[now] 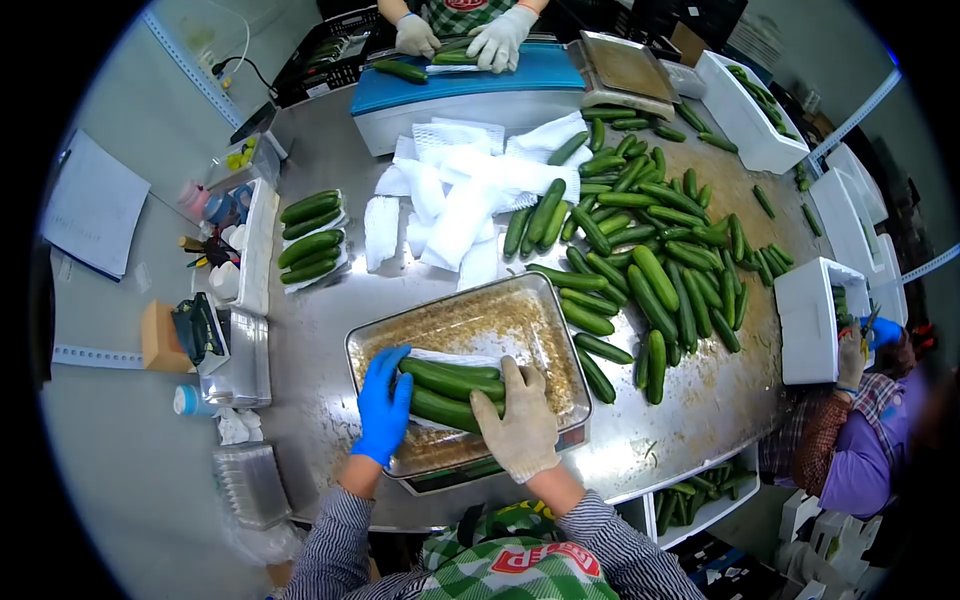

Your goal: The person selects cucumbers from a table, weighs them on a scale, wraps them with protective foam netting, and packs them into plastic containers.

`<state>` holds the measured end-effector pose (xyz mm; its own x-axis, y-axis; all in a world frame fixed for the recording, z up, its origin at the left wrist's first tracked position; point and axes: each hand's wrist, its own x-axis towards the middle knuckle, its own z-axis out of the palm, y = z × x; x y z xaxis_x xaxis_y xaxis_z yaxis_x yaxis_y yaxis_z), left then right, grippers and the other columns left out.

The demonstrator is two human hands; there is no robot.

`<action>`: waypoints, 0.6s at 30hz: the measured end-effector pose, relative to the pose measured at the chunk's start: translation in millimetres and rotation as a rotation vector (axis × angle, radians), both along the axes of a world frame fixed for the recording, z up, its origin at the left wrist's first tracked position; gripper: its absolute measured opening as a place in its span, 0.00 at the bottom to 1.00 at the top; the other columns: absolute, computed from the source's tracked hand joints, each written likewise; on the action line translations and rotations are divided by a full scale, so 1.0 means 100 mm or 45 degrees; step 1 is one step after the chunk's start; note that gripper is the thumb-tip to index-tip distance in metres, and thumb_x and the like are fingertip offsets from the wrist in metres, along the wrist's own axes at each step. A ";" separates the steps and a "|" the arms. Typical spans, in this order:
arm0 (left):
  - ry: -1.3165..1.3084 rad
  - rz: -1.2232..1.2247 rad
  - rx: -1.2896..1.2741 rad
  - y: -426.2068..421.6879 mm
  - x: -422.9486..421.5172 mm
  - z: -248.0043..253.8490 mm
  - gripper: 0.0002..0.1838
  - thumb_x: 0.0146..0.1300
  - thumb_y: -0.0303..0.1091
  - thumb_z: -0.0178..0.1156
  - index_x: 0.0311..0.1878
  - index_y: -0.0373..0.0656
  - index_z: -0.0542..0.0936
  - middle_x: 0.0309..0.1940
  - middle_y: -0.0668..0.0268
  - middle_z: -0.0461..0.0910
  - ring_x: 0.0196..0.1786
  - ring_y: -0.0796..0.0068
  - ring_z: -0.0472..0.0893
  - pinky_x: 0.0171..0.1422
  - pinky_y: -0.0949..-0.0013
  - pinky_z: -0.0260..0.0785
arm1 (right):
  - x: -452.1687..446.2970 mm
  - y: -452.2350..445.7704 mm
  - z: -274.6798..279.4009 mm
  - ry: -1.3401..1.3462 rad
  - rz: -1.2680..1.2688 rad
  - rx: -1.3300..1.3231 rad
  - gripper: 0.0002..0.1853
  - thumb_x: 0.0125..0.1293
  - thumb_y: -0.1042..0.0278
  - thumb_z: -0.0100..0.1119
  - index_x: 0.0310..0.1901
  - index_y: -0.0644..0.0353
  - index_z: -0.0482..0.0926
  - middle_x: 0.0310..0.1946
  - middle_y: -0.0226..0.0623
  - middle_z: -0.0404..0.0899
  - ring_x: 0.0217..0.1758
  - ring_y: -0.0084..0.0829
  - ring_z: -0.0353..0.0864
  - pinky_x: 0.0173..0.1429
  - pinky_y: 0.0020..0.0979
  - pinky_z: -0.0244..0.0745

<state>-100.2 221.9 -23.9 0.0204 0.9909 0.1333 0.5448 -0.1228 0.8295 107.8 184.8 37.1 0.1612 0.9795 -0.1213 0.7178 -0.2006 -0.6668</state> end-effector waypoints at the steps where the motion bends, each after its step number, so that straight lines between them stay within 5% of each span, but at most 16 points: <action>1: -0.006 0.041 0.041 -0.02 0.03 -0.03 0.20 0.68 0.35 0.60 0.63 0.49 0.79 0.62 0.52 0.73 0.60 0.54 0.76 0.63 0.60 0.71 | -0.02 0.00 0.02 0.021 -0.034 -0.026 0.32 0.66 0.56 0.60 0.67 0.66 0.68 0.62 0.62 0.67 0.62 0.57 0.73 0.65 0.44 0.70; 3: -0.253 0.189 -0.030 -0.09 0.12 -0.02 0.15 0.66 0.32 0.62 0.56 0.44 0.83 0.56 0.57 0.75 0.55 0.64 0.78 0.55 0.67 0.74 | -0.05 0.02 -0.02 0.074 -0.080 -0.016 0.31 0.64 0.56 0.62 0.65 0.65 0.71 0.61 0.62 0.68 0.61 0.56 0.74 0.64 0.44 0.71; 5: -0.216 0.210 0.057 -0.09 0.09 -0.10 0.13 0.66 0.31 0.62 0.52 0.42 0.84 0.55 0.57 0.76 0.55 0.63 0.78 0.56 0.67 0.73 | -0.05 0.00 -0.11 0.134 -0.096 0.047 0.31 0.62 0.55 0.64 0.63 0.65 0.74 0.58 0.62 0.69 0.58 0.56 0.76 0.62 0.44 0.72; 10: -0.262 0.268 0.075 0.01 -0.02 -0.01 0.11 0.65 0.29 0.64 0.49 0.41 0.86 0.52 0.60 0.77 0.51 0.69 0.78 0.53 0.70 0.73 | -0.21 0.08 -0.19 0.254 -0.063 0.158 0.27 0.62 0.66 0.65 0.63 0.66 0.74 0.51 0.52 0.69 0.52 0.46 0.75 0.59 0.39 0.73; 16: -0.252 0.502 0.294 0.60 -0.78 0.29 0.10 0.67 0.30 0.62 0.49 0.42 0.86 0.48 0.66 0.78 0.42 0.78 0.76 0.43 0.74 0.69 | -0.83 0.97 0.12 0.295 0.272 0.270 0.31 0.66 0.57 0.62 0.64 0.70 0.71 0.55 0.57 0.69 0.56 0.49 0.75 0.62 0.41 0.72; 18: -0.245 0.590 0.333 0.87 -1.18 0.26 0.10 0.70 0.31 0.60 0.49 0.41 0.85 0.48 0.66 0.78 0.42 0.78 0.76 0.43 0.74 0.69 | -1.20 1.42 0.28 0.332 0.377 0.062 0.31 0.68 0.50 0.58 0.64 0.66 0.72 0.54 0.60 0.71 0.54 0.52 0.77 0.61 0.41 0.73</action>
